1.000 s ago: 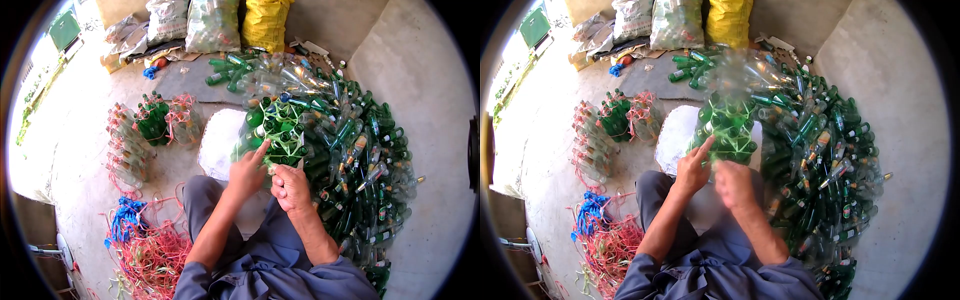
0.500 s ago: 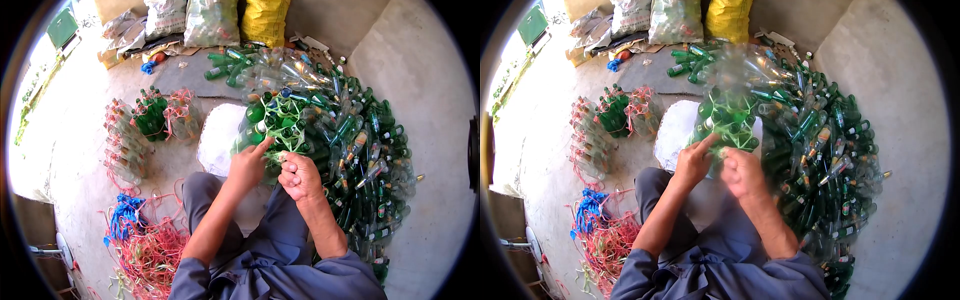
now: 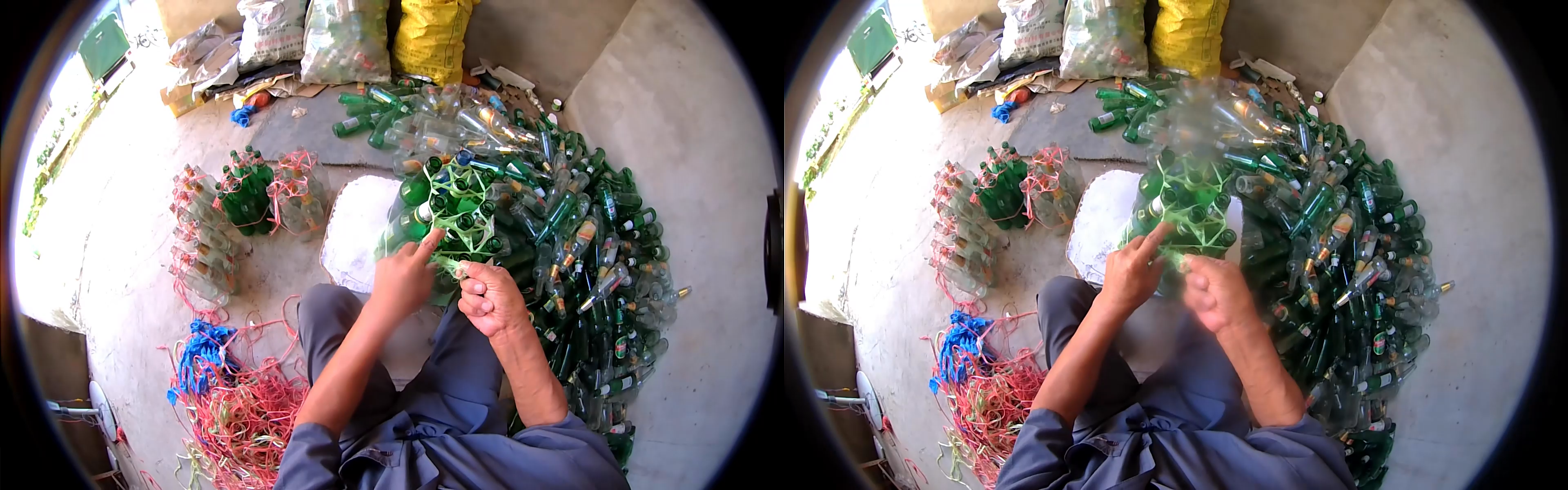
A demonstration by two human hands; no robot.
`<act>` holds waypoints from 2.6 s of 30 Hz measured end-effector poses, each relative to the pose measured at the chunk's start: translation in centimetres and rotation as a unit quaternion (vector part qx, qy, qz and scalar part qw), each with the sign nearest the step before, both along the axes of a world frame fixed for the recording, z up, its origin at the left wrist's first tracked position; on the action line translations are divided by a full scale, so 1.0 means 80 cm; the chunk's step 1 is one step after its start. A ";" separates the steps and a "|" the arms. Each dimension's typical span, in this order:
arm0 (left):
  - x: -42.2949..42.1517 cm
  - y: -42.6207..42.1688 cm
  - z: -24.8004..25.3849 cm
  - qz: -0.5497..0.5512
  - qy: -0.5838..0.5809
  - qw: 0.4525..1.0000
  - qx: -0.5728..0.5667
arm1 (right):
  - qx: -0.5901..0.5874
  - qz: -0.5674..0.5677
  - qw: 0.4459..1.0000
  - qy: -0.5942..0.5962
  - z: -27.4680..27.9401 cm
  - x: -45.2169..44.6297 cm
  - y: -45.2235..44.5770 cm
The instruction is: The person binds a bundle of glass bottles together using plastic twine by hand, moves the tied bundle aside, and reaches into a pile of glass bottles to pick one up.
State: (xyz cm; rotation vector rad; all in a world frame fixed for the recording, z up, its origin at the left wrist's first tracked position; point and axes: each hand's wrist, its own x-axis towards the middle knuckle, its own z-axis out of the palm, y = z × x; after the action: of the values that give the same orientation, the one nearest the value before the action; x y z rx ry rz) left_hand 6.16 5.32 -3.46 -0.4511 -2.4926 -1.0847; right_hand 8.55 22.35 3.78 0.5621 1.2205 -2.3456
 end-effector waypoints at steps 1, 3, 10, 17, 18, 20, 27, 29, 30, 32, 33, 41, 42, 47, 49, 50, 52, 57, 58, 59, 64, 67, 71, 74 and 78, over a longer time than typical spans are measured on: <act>0.000 0.000 -0.001 0.000 0.008 1.000 -0.006 | -0.002 0.002 1.000 -0.003 0.000 0.002 0.000; 0.000 0.002 -0.006 0.001 0.021 1.000 -0.017 | -0.012 0.012 1.000 -0.004 -0.004 0.005 0.001; 0.048 0.032 -0.005 0.028 0.158 0.983 0.083 | -0.022 0.003 1.000 -0.013 -0.002 0.011 -0.004; 0.051 0.039 -0.013 0.035 0.186 0.972 0.142 | -0.016 0.031 0.999 -0.016 -0.011 0.020 0.002; 0.056 0.034 -0.013 0.027 0.171 0.976 0.131 | -0.016 0.035 0.999 -0.015 -0.011 0.022 0.003; 0.067 0.032 -0.011 0.017 0.133 0.983 0.127 | -0.015 0.043 0.999 -0.011 -0.015 0.026 0.005; 0.081 0.031 0.002 0.020 0.044 0.974 0.223 | 0.020 0.058 0.998 0.014 -0.011 0.030 0.002; 0.082 0.034 0.004 0.027 0.049 0.973 0.224 | 0.051 0.061 0.996 0.034 -0.007 0.029 0.001; 0.084 0.036 0.004 0.031 0.040 0.974 0.223 | 0.069 0.063 0.995 0.045 -0.005 0.029 0.001; 0.088 0.039 0.008 0.041 0.015 0.972 0.230 | 0.102 0.066 0.990 0.067 -0.003 0.028 0.000; 0.091 0.040 0.011 0.048 -0.002 0.970 0.239 | 0.117 0.068 0.988 0.077 -0.003 0.029 0.000; 0.100 0.046 0.012 0.022 -0.069 0.958 0.279 | 0.248 0.067 0.952 0.165 -0.010 0.039 0.000; 0.101 0.047 0.017 0.020 -0.070 0.957 0.280 | 0.273 0.066 0.940 0.192 -0.011 0.041 0.000; 0.095 0.045 0.027 -0.018 -0.027 0.960 0.277 | 0.356 0.029 0.897 0.262 -0.001 0.049 0.002; 0.095 0.044 0.028 -0.028 -0.016 0.965 0.260 | 0.363 -0.019 0.891 0.273 -0.010 0.047 0.004; 0.095 0.045 0.024 -0.028 -0.010 0.969 0.247 | 0.381 -0.015 0.884 0.272 -0.015 0.044 0.010; 0.097 0.049 0.012 -0.023 0.007 0.976 0.216 | 0.391 -0.004 0.879 0.273 -0.026 0.037 0.014; 0.104 0.051 0.010 -0.042 0.018 0.975 0.218 | 0.250 0.059 0.950 0.176 -0.039 0.025 0.002; 0.106 0.050 0.005 -0.041 0.007 0.981 0.187 | 0.235 0.043 0.955 0.176 -0.049 0.020 -0.005; 0.110 0.049 0.001 -0.041 -0.004 0.987 0.157 | 0.207 0.056 0.963 0.165 -0.051 0.019 -0.008; 0.123 0.052 -0.012 -0.052 0.014 0.993 0.100 | 0.134 0.033 0.985 0.102 -0.053 0.013 -0.020; 0.141 0.051 -0.013 -0.080 0.027 0.993 0.077 | 0.122 0.018 0.989 0.084 -0.052 0.013 -0.019; 0.178 0.038 -0.014 -0.125 0.054 0.990 0.047 | 0.190 0.023 0.977 0.099 -0.048 0.019 -0.025; 0.190 0.024 0.009 -0.156 0.070 0.984 0.048 | 0.228 0.025 0.961 0.152 -0.064 0.020 -0.024; 0.213 0.003 0.031 -0.205 0.028 0.978 0.031 | 0.182 0.039 0.973 0.134 -0.063 0.020 -0.023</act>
State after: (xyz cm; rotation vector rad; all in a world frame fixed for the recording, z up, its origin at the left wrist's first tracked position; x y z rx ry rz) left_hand 23.21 5.56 -0.98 -0.9963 -2.3660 -1.2721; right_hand 10.13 20.49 -1.26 0.3058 1.7826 -2.1949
